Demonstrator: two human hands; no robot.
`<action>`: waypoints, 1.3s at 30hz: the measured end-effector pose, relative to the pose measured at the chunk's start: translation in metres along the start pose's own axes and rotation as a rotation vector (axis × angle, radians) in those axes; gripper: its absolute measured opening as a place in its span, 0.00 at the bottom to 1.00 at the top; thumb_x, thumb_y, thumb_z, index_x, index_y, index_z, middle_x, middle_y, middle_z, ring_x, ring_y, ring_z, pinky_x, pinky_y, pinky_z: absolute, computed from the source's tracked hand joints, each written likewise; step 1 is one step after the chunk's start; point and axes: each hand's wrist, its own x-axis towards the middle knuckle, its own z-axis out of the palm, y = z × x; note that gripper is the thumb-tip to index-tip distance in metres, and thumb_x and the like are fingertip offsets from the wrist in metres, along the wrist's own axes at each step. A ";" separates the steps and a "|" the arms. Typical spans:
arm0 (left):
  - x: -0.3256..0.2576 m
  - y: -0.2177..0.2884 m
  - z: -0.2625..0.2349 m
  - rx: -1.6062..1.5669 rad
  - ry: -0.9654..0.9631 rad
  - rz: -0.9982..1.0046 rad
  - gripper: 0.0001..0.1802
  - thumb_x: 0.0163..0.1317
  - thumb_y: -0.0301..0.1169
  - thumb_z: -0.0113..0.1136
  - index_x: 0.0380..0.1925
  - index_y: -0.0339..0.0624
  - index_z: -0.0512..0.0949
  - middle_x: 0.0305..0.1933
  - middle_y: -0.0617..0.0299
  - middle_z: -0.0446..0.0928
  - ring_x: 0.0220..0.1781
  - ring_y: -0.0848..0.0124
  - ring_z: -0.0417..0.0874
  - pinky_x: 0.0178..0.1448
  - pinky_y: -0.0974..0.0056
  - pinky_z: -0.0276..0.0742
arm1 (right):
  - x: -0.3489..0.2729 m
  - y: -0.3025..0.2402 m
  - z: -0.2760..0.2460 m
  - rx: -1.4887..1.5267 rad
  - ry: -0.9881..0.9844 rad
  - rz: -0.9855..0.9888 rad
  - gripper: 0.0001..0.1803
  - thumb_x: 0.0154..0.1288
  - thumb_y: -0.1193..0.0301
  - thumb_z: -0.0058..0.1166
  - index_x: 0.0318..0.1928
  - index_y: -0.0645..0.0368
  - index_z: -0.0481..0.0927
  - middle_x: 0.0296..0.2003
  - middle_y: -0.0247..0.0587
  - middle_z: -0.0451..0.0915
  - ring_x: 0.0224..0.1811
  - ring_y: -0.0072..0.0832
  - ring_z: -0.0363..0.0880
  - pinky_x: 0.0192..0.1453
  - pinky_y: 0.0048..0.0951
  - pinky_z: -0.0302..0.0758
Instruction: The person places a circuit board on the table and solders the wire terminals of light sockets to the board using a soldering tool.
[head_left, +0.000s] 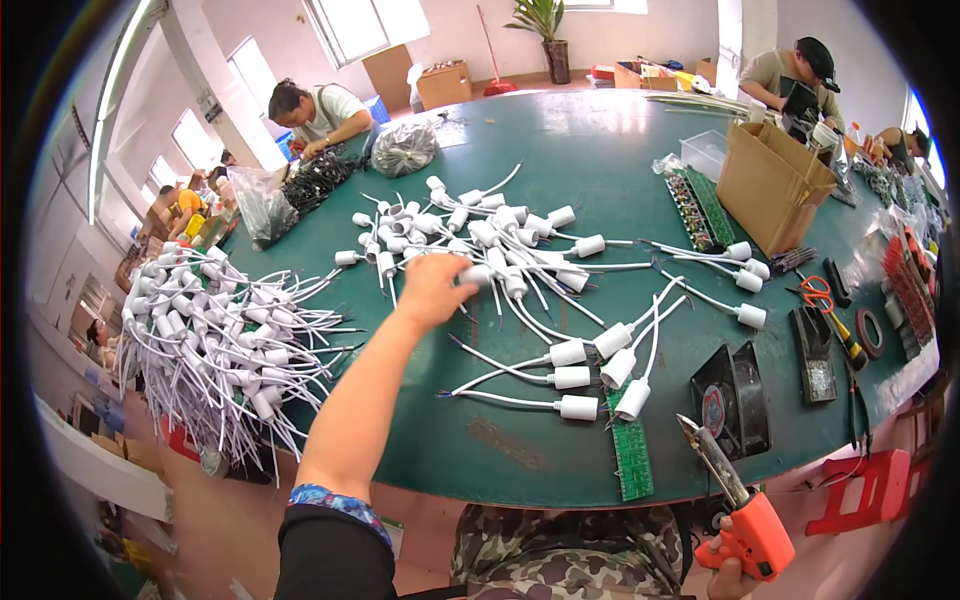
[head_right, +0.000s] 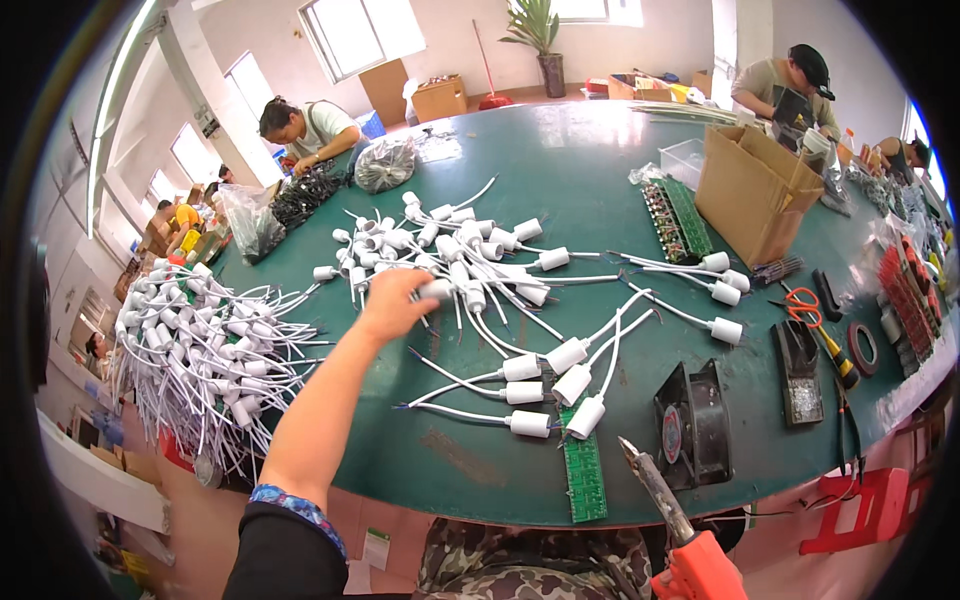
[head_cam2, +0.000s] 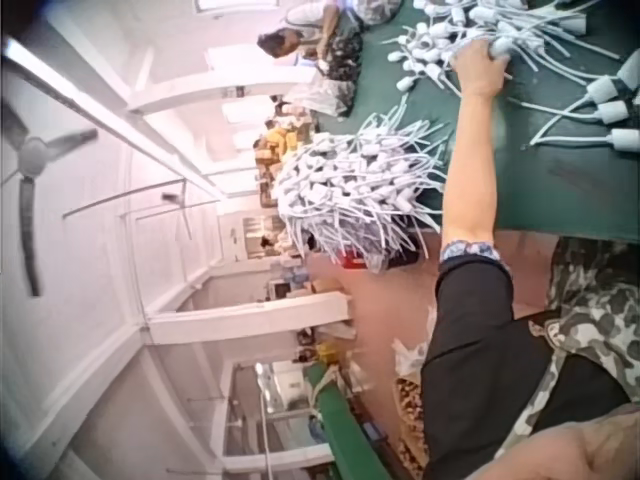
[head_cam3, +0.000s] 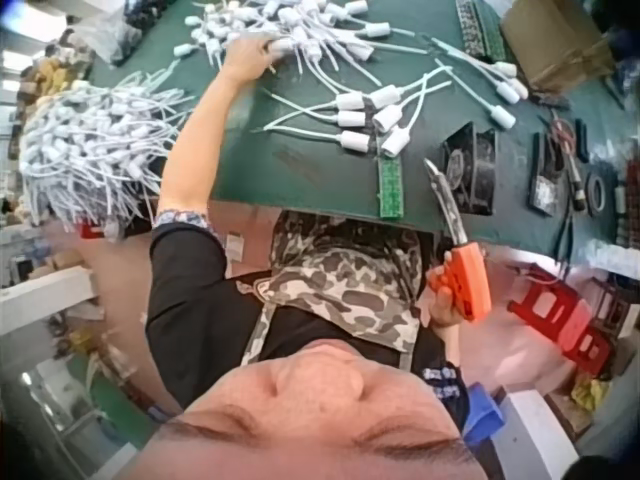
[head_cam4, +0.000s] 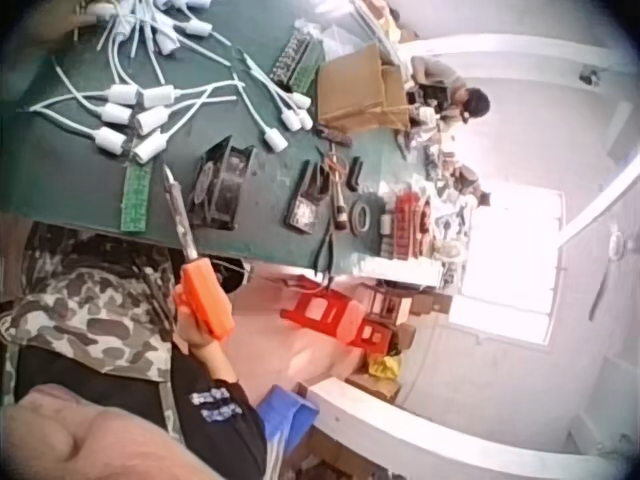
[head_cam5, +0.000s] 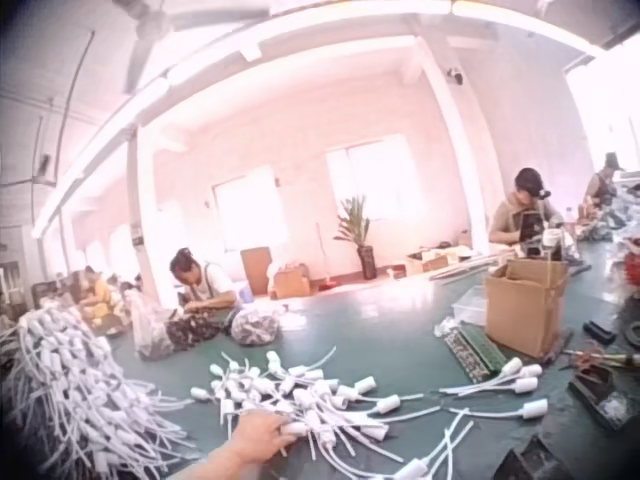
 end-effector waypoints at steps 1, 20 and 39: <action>-0.003 0.000 -0.010 -0.199 0.135 0.050 0.21 0.55 0.39 0.74 0.47 0.41 0.85 0.52 0.51 0.84 0.56 0.53 0.84 0.62 0.51 0.76 | -0.002 -0.003 0.000 -0.003 0.002 -0.003 0.33 0.75 0.53 0.53 0.63 0.72 0.72 0.52 0.51 0.82 0.39 0.28 0.82 0.45 0.31 0.82; -0.138 0.197 -0.014 -0.502 -0.008 0.498 0.18 0.49 0.17 0.68 0.43 0.38 0.80 0.42 0.54 0.77 0.38 0.60 0.82 0.34 0.61 0.79 | 0.012 -0.053 0.024 -0.163 -0.176 0.064 0.28 0.72 0.49 0.55 0.51 0.65 0.82 0.39 0.40 0.84 0.34 0.27 0.83 0.39 0.31 0.83; -0.142 0.217 0.033 -0.488 0.151 0.451 0.12 0.49 0.19 0.71 0.35 0.38 0.81 0.43 0.53 0.77 0.37 0.56 0.82 0.37 0.58 0.80 | 0.031 -0.022 0.019 -0.300 -0.357 -0.415 0.32 0.61 0.61 0.66 0.59 0.69 0.74 0.48 0.51 0.81 0.33 0.43 0.86 0.36 0.38 0.84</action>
